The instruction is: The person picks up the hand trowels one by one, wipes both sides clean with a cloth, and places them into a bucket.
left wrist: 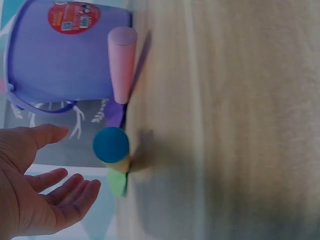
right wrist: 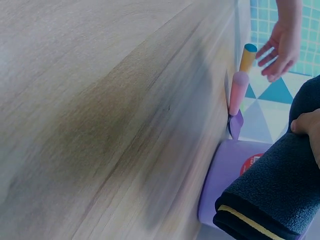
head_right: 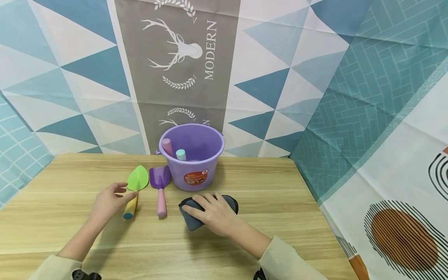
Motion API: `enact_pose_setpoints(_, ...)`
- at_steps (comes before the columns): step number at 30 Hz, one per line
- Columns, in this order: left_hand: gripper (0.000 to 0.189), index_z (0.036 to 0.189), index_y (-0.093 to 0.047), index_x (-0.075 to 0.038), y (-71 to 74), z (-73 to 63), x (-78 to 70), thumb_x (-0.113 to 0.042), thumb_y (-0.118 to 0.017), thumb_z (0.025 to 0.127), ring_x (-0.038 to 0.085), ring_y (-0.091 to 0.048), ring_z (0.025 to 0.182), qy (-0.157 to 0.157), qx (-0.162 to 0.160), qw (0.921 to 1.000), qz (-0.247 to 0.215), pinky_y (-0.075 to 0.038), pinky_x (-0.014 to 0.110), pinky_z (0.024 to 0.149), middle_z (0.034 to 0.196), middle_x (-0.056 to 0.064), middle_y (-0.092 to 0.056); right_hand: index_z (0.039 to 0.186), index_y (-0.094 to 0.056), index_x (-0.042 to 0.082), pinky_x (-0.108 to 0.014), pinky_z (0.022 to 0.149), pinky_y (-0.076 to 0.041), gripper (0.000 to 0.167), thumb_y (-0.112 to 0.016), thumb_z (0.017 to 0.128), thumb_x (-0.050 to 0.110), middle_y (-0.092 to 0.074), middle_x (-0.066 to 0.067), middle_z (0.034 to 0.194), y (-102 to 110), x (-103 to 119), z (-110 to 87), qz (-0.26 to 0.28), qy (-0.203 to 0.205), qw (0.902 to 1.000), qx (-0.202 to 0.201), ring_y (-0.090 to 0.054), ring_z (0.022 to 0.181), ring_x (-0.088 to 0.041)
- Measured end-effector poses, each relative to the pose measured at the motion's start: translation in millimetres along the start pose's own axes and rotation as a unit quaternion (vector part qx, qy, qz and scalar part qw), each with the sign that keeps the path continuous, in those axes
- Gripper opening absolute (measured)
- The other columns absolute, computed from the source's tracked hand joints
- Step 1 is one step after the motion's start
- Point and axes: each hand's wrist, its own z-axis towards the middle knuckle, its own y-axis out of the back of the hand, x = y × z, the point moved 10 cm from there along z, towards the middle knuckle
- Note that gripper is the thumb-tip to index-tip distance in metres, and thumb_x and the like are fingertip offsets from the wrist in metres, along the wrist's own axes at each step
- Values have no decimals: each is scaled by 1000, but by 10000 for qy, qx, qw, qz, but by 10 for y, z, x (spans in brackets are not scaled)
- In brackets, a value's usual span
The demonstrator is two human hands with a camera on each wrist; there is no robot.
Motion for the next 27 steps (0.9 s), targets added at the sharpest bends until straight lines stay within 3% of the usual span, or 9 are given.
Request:
enact_pose_setpoints(8,67,129,-42,13,-173,37,233,-31,-65,84,50,-53,106,267,264,9993,78,-48,54,83,119,37,-52,127,-56,28,-32,76,-47,52,-73,79,20,-58,-4,120,-1,-9,-5,-29,-1,10000,-8,-57,99,-17)
enact_pose_setpoints(16,63,124,-45,16,-288,52,297,-27,-66,82,49,-55,103,327,297,9989,146,-50,52,82,114,38,-55,127,-55,29,-32,76,-47,52,-72,79,21,-58,-3,120,-11,-11,-19,31,-21,10000,41,-57,100,-17)
enact_pose_setpoints(22,59,125,-42,17,-337,63,314,-19,-62,82,42,-62,90,465,396,9981,4,-55,37,66,112,38,-55,126,-56,29,-32,77,-47,50,-72,80,19,-59,-3,119,0,-23,-19,108,-100,9999,48,-57,100,-17)
enact_pose_setpoints(27,57,123,-43,19,-326,63,325,-17,-58,82,31,-61,80,644,406,9971,-34,-51,30,59,111,37,-55,127,-56,29,-33,76,-47,51,-72,79,20,-59,-3,119,-6,-22,-29,139,-97,9998,52,-57,100,-18)
